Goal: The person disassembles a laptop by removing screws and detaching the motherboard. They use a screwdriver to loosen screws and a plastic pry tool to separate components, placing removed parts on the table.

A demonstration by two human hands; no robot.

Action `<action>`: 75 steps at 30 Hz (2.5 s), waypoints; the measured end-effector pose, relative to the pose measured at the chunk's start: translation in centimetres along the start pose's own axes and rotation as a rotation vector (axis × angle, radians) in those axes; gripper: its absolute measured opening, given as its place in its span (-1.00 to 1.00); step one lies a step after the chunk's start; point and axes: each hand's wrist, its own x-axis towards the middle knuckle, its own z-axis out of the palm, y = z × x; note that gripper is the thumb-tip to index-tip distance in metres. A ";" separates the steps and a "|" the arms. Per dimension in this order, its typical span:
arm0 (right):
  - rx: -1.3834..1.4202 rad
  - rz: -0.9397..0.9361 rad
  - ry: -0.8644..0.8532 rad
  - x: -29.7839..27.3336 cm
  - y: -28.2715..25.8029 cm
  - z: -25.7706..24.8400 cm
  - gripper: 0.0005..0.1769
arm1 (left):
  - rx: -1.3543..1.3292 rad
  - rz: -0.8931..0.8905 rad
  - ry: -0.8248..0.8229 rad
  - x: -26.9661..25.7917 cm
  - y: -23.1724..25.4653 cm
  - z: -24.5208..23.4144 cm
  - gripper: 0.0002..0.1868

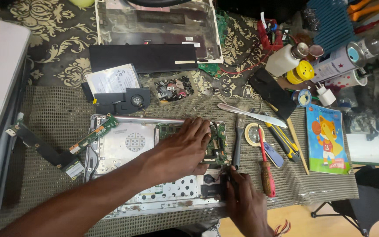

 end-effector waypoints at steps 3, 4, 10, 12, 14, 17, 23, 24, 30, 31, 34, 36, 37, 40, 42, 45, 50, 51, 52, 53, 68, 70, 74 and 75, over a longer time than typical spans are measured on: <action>0.082 -0.094 0.017 0.7 1.9 -0.1 -0.56 | 0.005 0.019 -0.011 -0.1 -0.1 -0.3 -0.07; 0.080 -0.096 0.015 0.6 1.9 0.0 -0.56 | 0.003 0.017 -0.009 -0.1 -0.2 0.0 -0.07; 0.129 0.015 -0.004 0.8 1.1 0.4 -0.58 | 0.026 0.013 0.013 0.1 0.0 0.2 -0.09; 0.138 0.057 -0.051 1.0 0.7 0.1 -0.61 | 0.023 0.012 0.008 0.1 0.0 0.0 -0.07; 0.120 -0.011 -0.036 2.3 -0.3 -1.9 -0.67 | 0.029 0.007 0.012 0.0 0.2 -0.1 -0.07; 0.096 -0.105 -0.046 3.5 -0.6 -3.6 -0.70 | 0.023 -0.004 0.026 0.0 0.2 -0.3 -0.06; 0.036 -0.149 -0.130 5.2 -1.6 -5.7 -0.71 | -0.006 -0.019 0.026 0.0 0.3 -1.2 -0.09; 0.033 -0.146 -0.140 5.2 -1.8 -5.8 -0.71 | -0.002 -0.017 0.039 0.0 0.4 -1.3 -0.08; 0.052 -0.002 0.040 1.6 -1.3 -0.5 -0.68 | 0.042 -0.020 0.013 0.0 0.4 -0.4 -0.09; 0.054 -0.005 0.037 1.4 -2.1 -0.2 -0.68 | 0.040 -0.025 0.013 0.0 0.5 -0.4 -0.09; -0.016 0.104 0.056 1.1 -4.0 0.3 -0.68 | 0.005 -0.027 -0.013 0.3 0.5 -0.2 -0.05; 0.006 0.251 0.031 1.2 -4.9 0.3 -0.68 | -0.056 -0.099 0.024 0.4 0.5 0.7 -0.04; 0.005 0.242 0.025 1.7 -4.8 0.2 -0.68 | -0.060 -0.107 0.028 0.3 0.4 0.6 -0.04; -0.072 0.194 0.033 2.7 -5.0 -0.6 -0.65 | 0.085 0.016 0.142 0.4 0.1 0.6 -0.05; 0.033 0.178 0.001 3.7 -4.9 -1.9 -0.70 | 0.080 0.029 0.127 0.6 -0.2 0.6 -0.07; 0.156 0.174 -0.035 4.6 -4.1 -3.3 -0.73 | 0.082 0.007 0.132 0.5 -0.1 0.9 -0.13; 0.137 0.266 -0.131 5.6 -4.7 -4.8 -0.76 | 0.074 -0.014 0.085 0.4 0.0 0.5 -0.26; 0.136 0.205 -0.109 5.9 -4.9 -5.2 -0.76 | 0.083 -0.006 0.089 0.3 0.1 0.3 -0.31; 0.137 0.210 -0.103 6.1 -4.8 -5.4 -0.76 | 0.087 0.000 0.087 0.4 0.0 0.1 -0.31; 0.166 0.221 -0.138 6.3 -4.8 -5.6 -0.75 | 0.075 -0.007 0.064 0.4 -0.1 -0.1 -0.21; -0.043 0.211 0.012 2.8 -5.6 -0.5 -0.72 | -0.035 -0.038 -0.031 0.4 0.2 -1.2 -0.06; -0.070 0.182 0.034 2.8 -6.2 -0.2 -0.69 | -0.049 -0.051 -0.037 0.3 0.3 -1.6 -0.04; -0.076 0.193 0.090 3.1 -7.1 0.1 -0.70 | -0.092 -0.062 -0.051 0.2 0.4 -2.2 -0.07; -0.048 0.187 0.116 3.2 -7.2 0.2 -0.70 | -0.105 -0.096 -0.077 0.3 0.6 -2.2 -0.02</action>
